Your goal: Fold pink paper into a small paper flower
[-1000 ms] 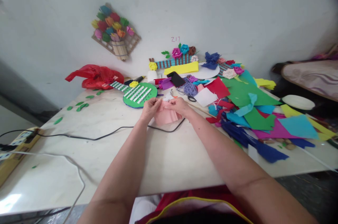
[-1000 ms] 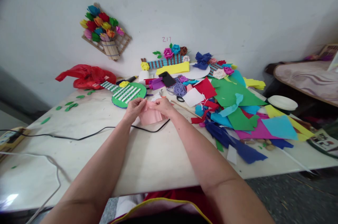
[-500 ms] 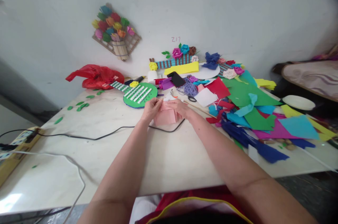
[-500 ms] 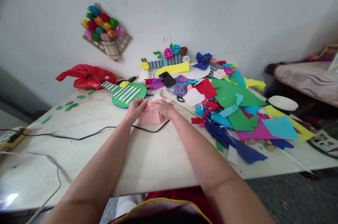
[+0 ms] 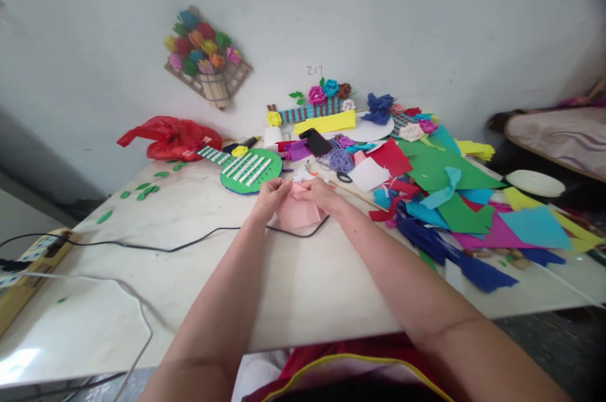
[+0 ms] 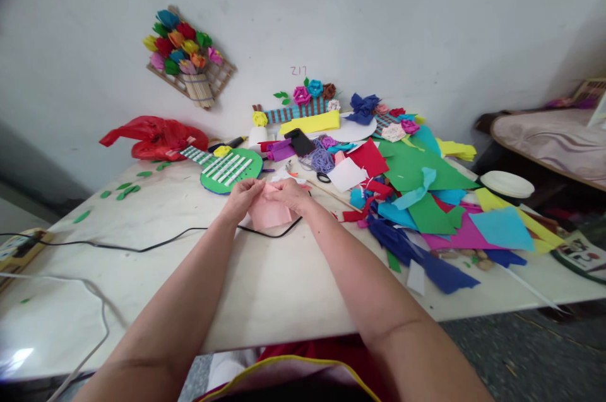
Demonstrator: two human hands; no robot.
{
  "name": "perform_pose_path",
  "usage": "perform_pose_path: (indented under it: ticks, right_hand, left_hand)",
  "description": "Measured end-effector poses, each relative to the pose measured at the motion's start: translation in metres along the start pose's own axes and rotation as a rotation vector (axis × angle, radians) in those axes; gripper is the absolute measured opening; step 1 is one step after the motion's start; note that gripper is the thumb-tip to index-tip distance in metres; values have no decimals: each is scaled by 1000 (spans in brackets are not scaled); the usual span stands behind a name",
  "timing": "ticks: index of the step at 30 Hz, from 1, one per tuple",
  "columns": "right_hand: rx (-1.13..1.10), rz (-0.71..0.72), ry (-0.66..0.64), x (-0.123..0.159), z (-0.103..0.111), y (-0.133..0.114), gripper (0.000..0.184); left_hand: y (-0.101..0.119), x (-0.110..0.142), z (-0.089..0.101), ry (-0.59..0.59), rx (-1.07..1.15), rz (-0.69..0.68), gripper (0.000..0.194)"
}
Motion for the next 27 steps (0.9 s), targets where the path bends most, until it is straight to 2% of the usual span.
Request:
perform_pose_path:
  ticks: [9,15,21,27]
  right_hand:
    - [-5,57,-25,3,-2,-8,31]
    - [-48,86,-96,7,-4,-18,33]
    - [23,135,-17,5,1,-20,41]
    - [41,126,26,9,3,-25,43]
  left_hand:
    - [3,3,-5,-87,120,2,36]
    - [1,0,-1,-27,76,0,37]
    - [0,-1,1,22,26,-3,39]
    - [3,0,5,59,66,-13,39]
Point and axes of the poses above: each hand's wrist, its own x-axis away from the middle knuckle, its own z-axis out of the back of the hand, y = z × x, the point moved 6 cm from there along -x, towards the middle knuckle, and after that the axes turned 14 degrees about -x, right-handed, at the moved point
